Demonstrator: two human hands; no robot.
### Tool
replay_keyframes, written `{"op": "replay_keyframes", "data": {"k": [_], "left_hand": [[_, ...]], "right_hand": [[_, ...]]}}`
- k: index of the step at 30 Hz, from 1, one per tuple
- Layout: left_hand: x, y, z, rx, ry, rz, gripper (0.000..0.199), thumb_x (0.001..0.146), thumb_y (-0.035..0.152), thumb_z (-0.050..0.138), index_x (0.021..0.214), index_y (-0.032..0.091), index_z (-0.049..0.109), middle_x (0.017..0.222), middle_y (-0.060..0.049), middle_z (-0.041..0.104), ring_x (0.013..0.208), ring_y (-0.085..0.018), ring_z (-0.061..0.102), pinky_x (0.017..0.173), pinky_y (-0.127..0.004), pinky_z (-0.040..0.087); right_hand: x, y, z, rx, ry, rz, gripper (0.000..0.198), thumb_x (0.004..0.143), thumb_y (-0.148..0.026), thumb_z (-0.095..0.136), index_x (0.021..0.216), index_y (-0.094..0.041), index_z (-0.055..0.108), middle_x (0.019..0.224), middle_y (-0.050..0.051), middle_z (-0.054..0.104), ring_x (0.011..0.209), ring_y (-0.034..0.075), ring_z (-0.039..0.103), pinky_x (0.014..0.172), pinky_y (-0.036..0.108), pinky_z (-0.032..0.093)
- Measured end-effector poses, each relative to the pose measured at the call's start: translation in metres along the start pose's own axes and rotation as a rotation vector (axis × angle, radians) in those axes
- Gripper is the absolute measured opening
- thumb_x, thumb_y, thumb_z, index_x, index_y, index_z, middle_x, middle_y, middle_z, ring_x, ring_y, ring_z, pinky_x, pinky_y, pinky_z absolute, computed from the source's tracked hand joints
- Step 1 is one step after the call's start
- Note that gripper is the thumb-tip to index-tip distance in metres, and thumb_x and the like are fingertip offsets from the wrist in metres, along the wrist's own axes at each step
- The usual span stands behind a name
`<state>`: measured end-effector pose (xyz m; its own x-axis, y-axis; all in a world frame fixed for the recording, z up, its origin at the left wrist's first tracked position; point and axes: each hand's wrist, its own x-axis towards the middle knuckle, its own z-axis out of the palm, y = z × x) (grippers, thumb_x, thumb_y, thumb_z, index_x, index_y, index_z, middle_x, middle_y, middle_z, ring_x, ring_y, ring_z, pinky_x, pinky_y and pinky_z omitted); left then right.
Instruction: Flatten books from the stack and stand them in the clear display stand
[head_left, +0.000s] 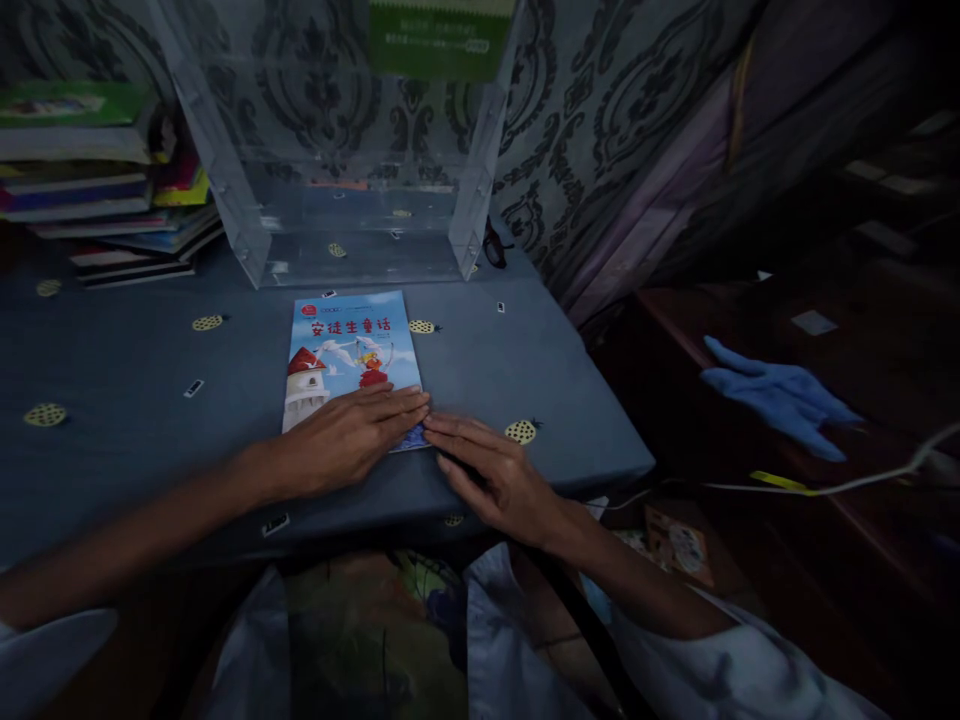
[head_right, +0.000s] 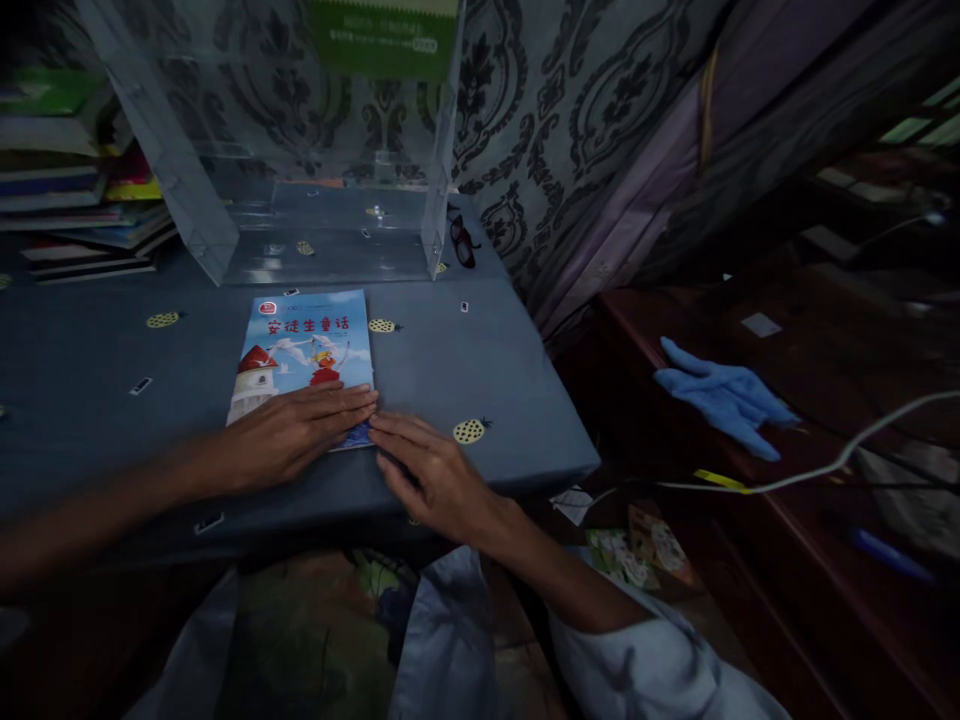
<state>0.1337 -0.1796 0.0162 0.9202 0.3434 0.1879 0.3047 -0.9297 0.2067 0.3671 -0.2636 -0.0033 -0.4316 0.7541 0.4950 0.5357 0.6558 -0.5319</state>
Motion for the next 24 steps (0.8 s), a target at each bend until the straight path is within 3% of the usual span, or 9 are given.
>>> {"op": "replay_keyframes", "data": {"k": [5,11,16,20,24], "left_hand": [[-0.009,0.017,0.008,0.043,0.012,-0.015,0.043,0.104,0.017,0.035,0.146,0.014,0.046,0.150,-0.012,0.052,0.142,-0.021,0.046,0.116,-0.042,0.042],[-0.018,0.054,0.027,0.187,0.118,-0.128,0.054,0.093,0.004,0.037,0.147,0.005,0.042,0.154,-0.019,0.045,0.146,-0.025,0.039,0.118,-0.043,0.039],[-0.025,0.073,0.031,0.238,0.094,-0.181,0.062,0.092,0.015,0.043,0.151,-0.001,0.033,0.158,-0.024,0.037,0.151,-0.030,0.029,0.121,-0.046,0.032],[-0.038,0.077,0.027,0.266,0.065,-0.223,0.061,0.094,0.020,0.044,0.152,0.002,0.034,0.158,-0.021,0.039,0.150,-0.029,0.031,0.122,-0.045,0.029],[-0.057,0.077,0.026,0.342,0.144,-0.245,0.051,0.098,0.018,0.040,0.146,0.000,0.043,0.151,-0.021,0.048,0.143,-0.030,0.043,0.118,-0.046,0.035]], "right_hand": [[-0.011,-0.006,0.003,-0.027,0.042,-0.033,0.034,0.098,-0.012,0.052,0.129,-0.016,0.065,0.125,0.015,0.071,0.121,0.022,0.065,0.103,0.042,0.057],[-0.016,-0.006,0.006,-0.041,0.066,-0.056,0.036,0.097,-0.010,0.053,0.130,-0.017,0.063,0.124,0.016,0.071,0.120,0.023,0.066,0.099,0.044,0.059],[-0.015,-0.005,0.006,-0.033,0.065,-0.071,0.034,0.095,-0.008,0.055,0.126,-0.018,0.065,0.122,0.015,0.072,0.117,0.023,0.068,0.098,0.043,0.060],[-0.014,-0.006,0.006,-0.039,0.052,-0.063,0.035,0.094,-0.007,0.056,0.126,-0.019,0.065,0.122,0.014,0.072,0.117,0.023,0.067,0.099,0.043,0.059],[-0.013,-0.007,0.005,-0.041,0.060,-0.077,0.034,0.094,-0.006,0.057,0.125,-0.018,0.066,0.120,0.015,0.072,0.115,0.024,0.068,0.097,0.043,0.060]]}}
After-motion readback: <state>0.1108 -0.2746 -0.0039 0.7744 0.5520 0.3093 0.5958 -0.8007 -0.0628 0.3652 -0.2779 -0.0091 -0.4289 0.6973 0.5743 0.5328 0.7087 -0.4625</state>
